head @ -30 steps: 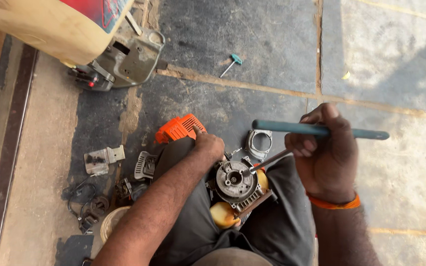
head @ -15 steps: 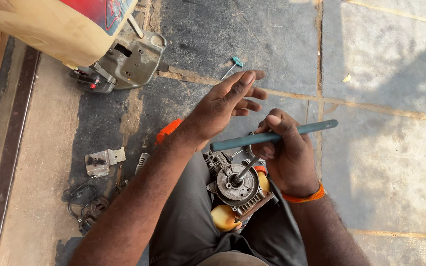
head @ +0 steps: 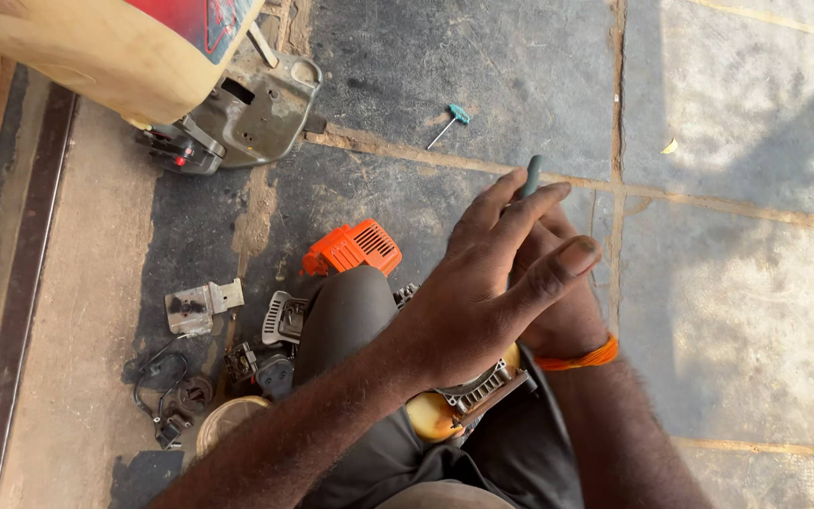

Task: The person sits on the floor repairing a small engine from a brush cutter. They use a screwdriver to loosen fasteners on the engine, reposition the engine housing, then use a long socket tool to work on the central shaft nut while holding the engine steady with the other hand.

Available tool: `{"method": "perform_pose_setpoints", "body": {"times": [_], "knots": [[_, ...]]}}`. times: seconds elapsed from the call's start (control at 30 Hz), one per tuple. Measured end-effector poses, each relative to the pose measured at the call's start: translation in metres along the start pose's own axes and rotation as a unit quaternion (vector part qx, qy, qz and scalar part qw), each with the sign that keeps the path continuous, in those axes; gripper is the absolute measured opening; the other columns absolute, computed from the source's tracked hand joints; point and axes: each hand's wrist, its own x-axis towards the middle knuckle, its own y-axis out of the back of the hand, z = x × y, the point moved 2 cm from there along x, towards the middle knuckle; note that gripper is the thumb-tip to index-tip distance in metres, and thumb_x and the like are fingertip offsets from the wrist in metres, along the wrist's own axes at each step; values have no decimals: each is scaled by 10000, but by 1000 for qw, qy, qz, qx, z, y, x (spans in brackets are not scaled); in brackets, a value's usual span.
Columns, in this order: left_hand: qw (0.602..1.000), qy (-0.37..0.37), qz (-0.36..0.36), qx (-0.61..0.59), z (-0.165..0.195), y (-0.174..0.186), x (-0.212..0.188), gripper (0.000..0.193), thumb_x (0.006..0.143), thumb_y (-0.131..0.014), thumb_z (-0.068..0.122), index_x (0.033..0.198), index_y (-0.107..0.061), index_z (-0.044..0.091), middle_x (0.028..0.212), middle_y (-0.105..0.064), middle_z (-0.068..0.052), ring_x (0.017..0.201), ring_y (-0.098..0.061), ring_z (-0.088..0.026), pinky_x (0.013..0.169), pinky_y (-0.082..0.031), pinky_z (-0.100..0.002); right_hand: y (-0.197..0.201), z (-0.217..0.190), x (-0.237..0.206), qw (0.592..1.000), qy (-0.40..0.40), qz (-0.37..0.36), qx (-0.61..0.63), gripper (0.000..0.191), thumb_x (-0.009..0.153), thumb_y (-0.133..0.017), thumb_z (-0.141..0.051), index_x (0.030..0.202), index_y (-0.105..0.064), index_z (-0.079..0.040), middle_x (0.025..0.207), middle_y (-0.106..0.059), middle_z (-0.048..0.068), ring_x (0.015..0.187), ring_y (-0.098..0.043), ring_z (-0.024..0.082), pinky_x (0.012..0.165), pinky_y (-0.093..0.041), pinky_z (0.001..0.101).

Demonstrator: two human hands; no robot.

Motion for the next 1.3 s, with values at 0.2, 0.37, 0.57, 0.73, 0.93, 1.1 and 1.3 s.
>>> {"method": "perform_pose_setpoints", "body": {"times": [0.2,0.37,0.57,0.73,0.93,1.1,1.3], "knots": [[983,-149,-63,90,26,35,56,947,994,-65,830,1473,-549,172,1610,-487,-117,1627,-264,-371,1334,-79,-673,-14,28,2,952,-185,-47,238,348,1153,-509,-222,1295,-592,85,1136,-544,281,948,-609,313,712,-612,358],[989,-127,-17,-68,36,18,27,989,1027,-43,820,1395,-660,139,1551,-587,-123,1639,-329,-351,1362,23,-606,-14,38,-20,938,-155,21,311,412,1173,-464,-311,1317,-587,55,1173,-571,249,1047,-597,279,846,-545,337],[985,34,20,-165,25,-8,10,973,963,-150,844,1251,-711,103,1380,-651,-144,1564,-304,-319,1306,-60,-570,-1,37,-10,950,-119,-72,281,422,1155,-469,-337,1331,-581,30,1229,-566,241,1105,-595,293,881,-556,361],[995,-9,84,-54,42,-11,14,830,996,-345,851,1158,-723,131,1327,-673,-141,1470,-391,-351,1283,-131,-626,-9,29,3,962,-93,-68,247,432,1141,-474,-358,1342,-577,10,1276,-562,233,1154,-593,306,910,-565,380],[992,44,88,-77,26,-22,14,775,974,-372,826,1092,-743,156,1293,-723,-81,1501,-445,-305,1359,-55,-615,-26,40,-1,977,-76,-19,197,446,1124,-479,-384,1356,-571,-14,1332,-558,225,1212,-590,320,944,-575,403],[982,49,166,-74,52,-11,32,748,1044,-333,781,1119,-744,160,1293,-688,-106,1481,-428,-327,1329,-76,-635,-4,52,3,948,-90,-119,280,459,1110,-484,-406,1368,-567,-35,1379,-554,218,1261,-588,333,973,-584,422],[920,137,359,-78,32,-18,53,787,1047,-237,756,1307,-576,95,1430,-518,-169,1421,-466,-328,1195,-302,-595,14,53,26,932,-87,-224,271,477,1093,-489,-432,1382,-561,-59,1435,-549,209,1320,-585,347,1007,-595,445]]}}
